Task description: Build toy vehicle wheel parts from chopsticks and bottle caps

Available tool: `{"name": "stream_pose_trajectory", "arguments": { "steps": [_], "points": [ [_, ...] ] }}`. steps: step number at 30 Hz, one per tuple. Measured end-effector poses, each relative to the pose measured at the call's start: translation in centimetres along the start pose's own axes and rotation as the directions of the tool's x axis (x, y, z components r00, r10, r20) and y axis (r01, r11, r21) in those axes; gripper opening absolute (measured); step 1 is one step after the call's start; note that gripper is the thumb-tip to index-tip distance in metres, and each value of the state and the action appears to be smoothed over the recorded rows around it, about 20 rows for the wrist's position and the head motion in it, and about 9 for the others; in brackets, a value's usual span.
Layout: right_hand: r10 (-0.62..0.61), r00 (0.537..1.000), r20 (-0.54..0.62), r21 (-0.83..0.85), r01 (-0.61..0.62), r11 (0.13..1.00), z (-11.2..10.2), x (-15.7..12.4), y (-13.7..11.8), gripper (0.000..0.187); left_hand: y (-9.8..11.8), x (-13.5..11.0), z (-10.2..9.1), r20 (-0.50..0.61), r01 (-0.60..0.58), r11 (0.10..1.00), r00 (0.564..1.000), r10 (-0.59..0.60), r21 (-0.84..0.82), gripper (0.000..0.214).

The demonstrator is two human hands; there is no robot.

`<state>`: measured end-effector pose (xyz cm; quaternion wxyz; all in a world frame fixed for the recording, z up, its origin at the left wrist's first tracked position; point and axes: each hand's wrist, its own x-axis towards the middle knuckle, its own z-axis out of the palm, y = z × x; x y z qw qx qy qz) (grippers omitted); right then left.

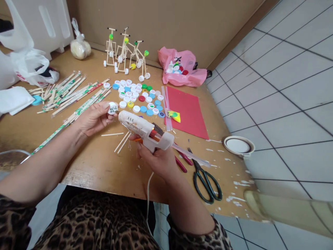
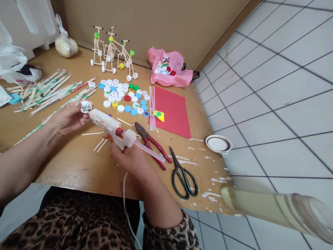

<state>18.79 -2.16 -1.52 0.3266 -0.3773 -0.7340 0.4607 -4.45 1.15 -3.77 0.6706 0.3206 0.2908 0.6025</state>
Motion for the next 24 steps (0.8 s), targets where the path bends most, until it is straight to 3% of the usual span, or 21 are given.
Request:
{"name": "stream_pose_trajectory", "arguments": {
  "steps": [20,24],
  "points": [
    [0.084,0.996,0.004,0.005,-0.084,0.996,-0.11,0.12,0.07,0.026,-0.12,-0.03,0.25,-0.029,-0.020,0.999,0.999,0.021,0.040,0.043],
    [0.024,0.999,-0.029,-0.108,-0.027,0.994,-0.10,0.10,0.12,0.020,-0.05,-0.04,0.73,-0.066,-0.016,0.999,0.998,0.019,0.044,0.047]
  ]
}}
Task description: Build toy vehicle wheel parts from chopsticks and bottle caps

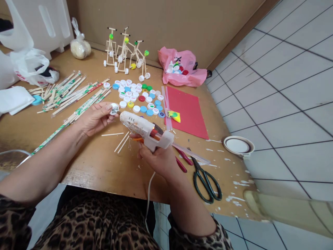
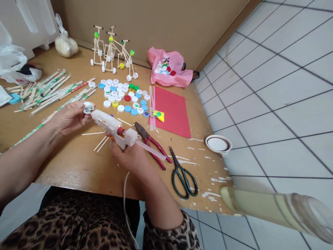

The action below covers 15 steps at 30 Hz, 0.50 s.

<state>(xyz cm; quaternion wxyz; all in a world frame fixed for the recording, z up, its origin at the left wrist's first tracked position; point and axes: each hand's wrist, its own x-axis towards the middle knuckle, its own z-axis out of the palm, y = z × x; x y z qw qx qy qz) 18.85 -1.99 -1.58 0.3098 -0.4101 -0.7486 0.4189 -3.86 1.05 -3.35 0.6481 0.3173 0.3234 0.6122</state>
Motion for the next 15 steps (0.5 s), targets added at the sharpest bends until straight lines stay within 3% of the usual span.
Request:
{"name": "stream_pose_trajectory", "arguments": {
  "steps": [4,11,15],
  "points": [
    [-0.012,0.999,-0.043,-0.073,0.009,0.997,0.20,-0.04,0.07,0.016,-0.06,0.06,0.08,-0.003,-0.004,1.000,1.000,0.004,0.003,0.047],
    [0.085,0.996,0.031,0.158,-0.088,0.983,0.45,0.20,-0.09,0.025,-0.23,0.09,-0.19,0.001,-0.007,1.000,1.000,0.007,-0.028,0.046],
    [0.105,0.994,0.019,0.182,-0.107,0.977,0.44,0.27,-0.27,0.024,-0.24,0.09,-0.24,0.015,-0.004,1.000,1.000,0.004,-0.003,0.045]
  ]
}}
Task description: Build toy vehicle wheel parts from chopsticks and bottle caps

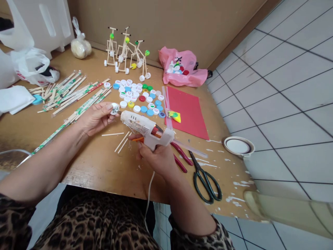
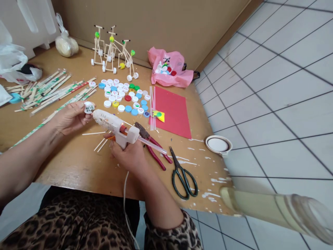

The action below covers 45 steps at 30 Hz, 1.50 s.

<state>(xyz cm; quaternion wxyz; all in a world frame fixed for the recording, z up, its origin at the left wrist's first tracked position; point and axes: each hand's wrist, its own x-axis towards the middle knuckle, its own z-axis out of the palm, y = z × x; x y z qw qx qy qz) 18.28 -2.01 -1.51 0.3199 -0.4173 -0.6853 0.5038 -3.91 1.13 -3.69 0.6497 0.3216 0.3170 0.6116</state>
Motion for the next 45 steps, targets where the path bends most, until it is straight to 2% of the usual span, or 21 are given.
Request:
{"name": "stream_pose_trajectory", "arguments": {
  "steps": [6,13,17,23,29,33,36,40,45],
  "points": [
    [0.018,1.000,-0.003,0.001,-0.018,1.000,0.09,-0.05,0.06,0.022,0.01,-0.01,0.12,-0.037,0.006,1.000,0.999,-0.006,0.008,0.047],
    [0.028,1.000,0.005,0.030,-0.028,0.999,0.27,0.01,0.08,0.028,-0.03,0.03,-0.14,-0.050,0.014,1.000,0.999,-0.013,0.017,0.033],
    [0.073,0.997,0.001,0.002,-0.073,0.997,0.26,0.03,-0.31,0.038,0.02,-0.02,-0.15,-0.022,0.000,1.000,1.000,0.000,0.025,0.036],
    [0.084,0.996,0.011,-0.021,-0.084,0.996,0.09,0.07,-0.41,0.032,-0.03,0.00,0.13,-0.027,0.001,1.000,1.000,0.000,0.015,0.042],
    [0.061,0.998,-0.011,0.044,-0.061,0.997,0.45,0.18,-0.04,0.037,0.10,0.06,0.02,-0.032,0.011,0.999,0.999,-0.009,0.034,0.042],
    [0.097,0.995,-0.019,0.032,-0.097,0.995,0.60,0.16,-0.24,0.042,0.26,0.05,-0.10,-0.050,0.015,0.999,0.999,-0.013,0.033,0.030],
    [0.138,0.990,0.005,0.036,-0.138,0.990,0.47,0.21,-0.50,0.036,0.24,0.07,-0.08,-0.071,-0.002,0.999,0.997,0.006,0.051,0.028],
    [0.181,0.981,0.066,0.132,-0.189,0.973,0.17,0.38,-0.33,0.030,0.23,-0.01,0.08,-0.075,-0.082,0.992,0.993,0.090,0.099,0.034],
    [0.240,0.966,0.098,0.316,-0.258,0.913,-0.21,0.63,0.03,0.043,0.91,-0.33,0.51,-0.124,-0.106,0.970,0.983,0.136,0.220,0.032]
  ]
}}
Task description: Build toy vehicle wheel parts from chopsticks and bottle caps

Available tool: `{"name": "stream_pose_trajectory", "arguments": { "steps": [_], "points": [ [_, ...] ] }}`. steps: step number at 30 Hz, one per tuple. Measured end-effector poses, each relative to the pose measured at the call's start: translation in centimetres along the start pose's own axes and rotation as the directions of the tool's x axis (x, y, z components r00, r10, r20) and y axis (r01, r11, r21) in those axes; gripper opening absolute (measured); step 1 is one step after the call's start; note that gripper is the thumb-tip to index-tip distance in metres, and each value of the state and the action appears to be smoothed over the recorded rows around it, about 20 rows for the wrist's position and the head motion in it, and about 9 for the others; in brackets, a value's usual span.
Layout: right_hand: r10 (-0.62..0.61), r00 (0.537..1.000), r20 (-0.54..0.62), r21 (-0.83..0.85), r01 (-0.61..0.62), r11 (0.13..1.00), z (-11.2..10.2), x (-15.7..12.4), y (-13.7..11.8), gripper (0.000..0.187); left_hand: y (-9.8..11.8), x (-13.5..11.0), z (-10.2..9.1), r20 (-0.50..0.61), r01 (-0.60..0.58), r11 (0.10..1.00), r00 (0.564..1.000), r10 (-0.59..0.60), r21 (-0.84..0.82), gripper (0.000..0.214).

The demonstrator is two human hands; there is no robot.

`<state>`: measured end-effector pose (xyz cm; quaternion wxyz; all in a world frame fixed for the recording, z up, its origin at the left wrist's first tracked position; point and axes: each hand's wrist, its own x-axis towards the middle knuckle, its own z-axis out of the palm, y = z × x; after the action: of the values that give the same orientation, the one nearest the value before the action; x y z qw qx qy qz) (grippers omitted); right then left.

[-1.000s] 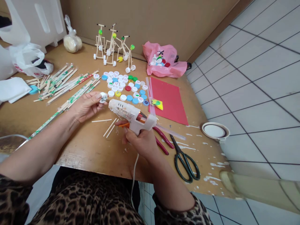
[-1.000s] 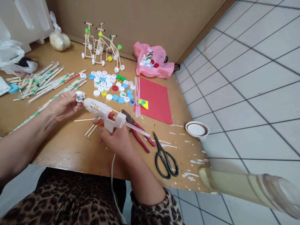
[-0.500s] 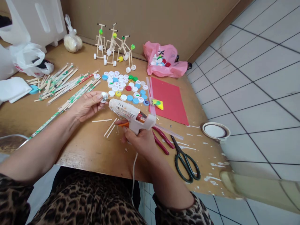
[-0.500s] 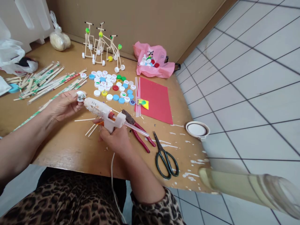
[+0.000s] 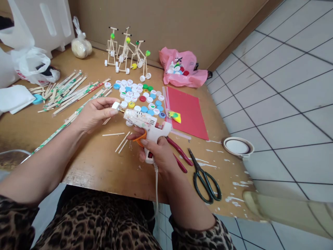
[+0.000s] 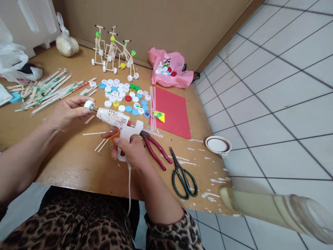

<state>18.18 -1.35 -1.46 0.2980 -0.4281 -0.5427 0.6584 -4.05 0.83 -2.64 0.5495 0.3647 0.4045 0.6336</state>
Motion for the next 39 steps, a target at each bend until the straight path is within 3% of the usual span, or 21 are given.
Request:
{"name": "stream_pose_trajectory", "arguments": {
  "steps": [5,10,18,28,34,39],
  "points": [
    [0.052,0.997,0.048,0.125,-0.057,0.991,-0.3,0.3,-0.3,0.049,0.7,-0.1,0.1,0.012,-0.037,0.994,0.999,0.036,0.099,0.031],
    [0.058,0.994,0.092,0.183,-0.075,0.980,-0.8,0.7,0.0,0.044,0.6,-0.4,0.3,-0.004,-0.151,0.976,0.988,0.154,0.156,0.037],
    [0.150,0.958,0.243,0.257,-0.213,0.943,-2.3,1.6,0.8,0.040,0.4,-1.3,0.7,0.039,-0.379,0.876,0.922,0.386,0.299,0.035],
    [0.086,0.955,0.284,0.202,-0.148,0.968,-2.9,1.6,0.9,0.035,0.6,-1.5,1.0,0.087,-0.460,0.841,0.886,0.455,0.284,0.027],
    [0.032,0.958,0.286,0.256,-0.108,0.961,-3.8,1.8,1.8,0.035,-0.5,-1.2,0.9,0.107,-0.395,0.896,0.918,0.381,0.202,0.034],
    [0.015,0.992,0.126,0.236,-0.045,0.971,-5.7,-0.2,1.8,0.033,-0.1,-1.2,0.9,0.058,-0.258,0.949,0.966,0.252,0.181,0.032]
  ]
}}
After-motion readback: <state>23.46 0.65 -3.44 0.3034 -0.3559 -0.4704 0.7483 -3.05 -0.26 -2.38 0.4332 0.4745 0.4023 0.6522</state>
